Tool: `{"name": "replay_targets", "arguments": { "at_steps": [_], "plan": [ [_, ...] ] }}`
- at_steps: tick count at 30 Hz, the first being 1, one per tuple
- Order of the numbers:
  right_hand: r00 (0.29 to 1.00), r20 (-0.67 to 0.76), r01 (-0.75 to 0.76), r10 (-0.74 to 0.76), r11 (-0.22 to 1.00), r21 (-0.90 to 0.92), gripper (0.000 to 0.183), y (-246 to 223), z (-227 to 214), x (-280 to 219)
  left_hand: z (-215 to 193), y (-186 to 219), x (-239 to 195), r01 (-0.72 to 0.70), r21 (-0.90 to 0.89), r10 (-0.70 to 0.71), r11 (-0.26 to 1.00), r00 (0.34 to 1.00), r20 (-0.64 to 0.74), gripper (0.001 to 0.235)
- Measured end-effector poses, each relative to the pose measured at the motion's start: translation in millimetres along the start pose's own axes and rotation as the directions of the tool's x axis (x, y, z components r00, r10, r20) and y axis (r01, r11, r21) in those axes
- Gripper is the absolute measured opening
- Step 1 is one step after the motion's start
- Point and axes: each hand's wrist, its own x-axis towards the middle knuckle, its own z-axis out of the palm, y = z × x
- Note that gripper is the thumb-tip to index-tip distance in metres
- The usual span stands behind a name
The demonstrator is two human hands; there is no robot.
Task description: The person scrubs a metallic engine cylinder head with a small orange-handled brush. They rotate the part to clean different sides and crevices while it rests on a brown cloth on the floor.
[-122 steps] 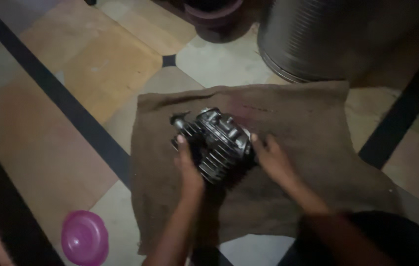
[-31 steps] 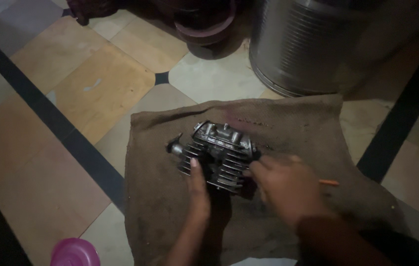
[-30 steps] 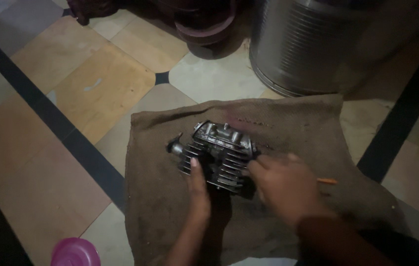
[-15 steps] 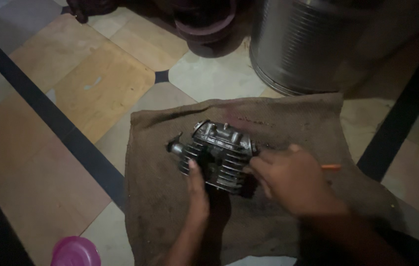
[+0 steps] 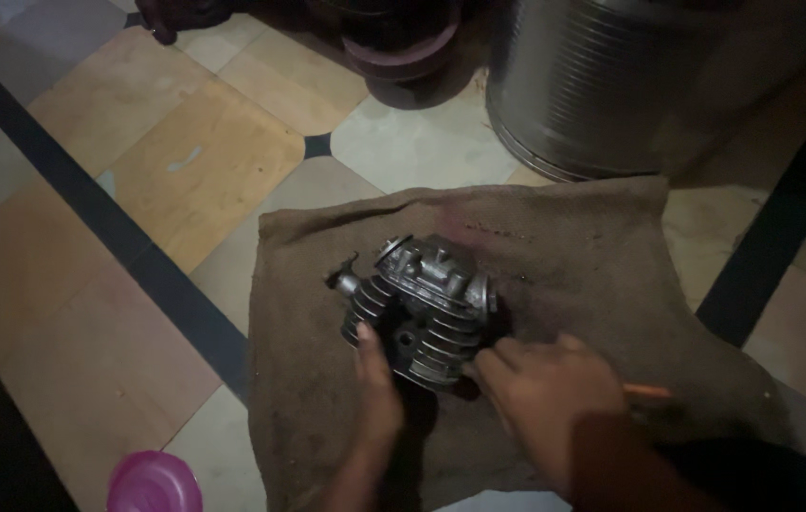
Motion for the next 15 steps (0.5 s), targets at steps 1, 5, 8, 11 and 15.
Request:
{"name": "replay_targets", "arguments": {
  "at_steps": [1,5,8,11,15],
  "plan": [
    [0.999,-0.03,-0.011,0.011,1.0,-0.009,0.013,-1.7,1.4,-0.1,1.7,2.9,-1.4,-0.051,-0.014,0.051,0.999,0.999,0.006,0.089],
    [0.99,-0.139,0.015,-0.013,1.0,0.017,0.019,-7.5,11.7,-2.0,7.7,8.1,-7.3,-0.129,0.003,0.129,0.992,0.992,0.017,0.094],
    [0.989,-0.144,0.023,-0.02,1.0,0.016,0.026,-8.9,17.7,-0.3,10.9,10.1,-8.4,-0.008,0.098,0.015,0.995,0.997,-0.075,0.097],
    [0.98,-0.196,0.032,-0.024,0.999,0.04,0.031,-8.3,20.3,5.0,11.6,9.1,-5.5,0.018,0.088,-0.009,0.996,0.996,-0.092,0.098],
    [0.992,-0.017,-0.117,0.122,0.976,0.185,0.011,-1.0,18.4,14.4,12.7,5.5,-1.3,-0.11,-0.033,0.109,0.993,0.994,-0.017,0.096]
  ]
}}
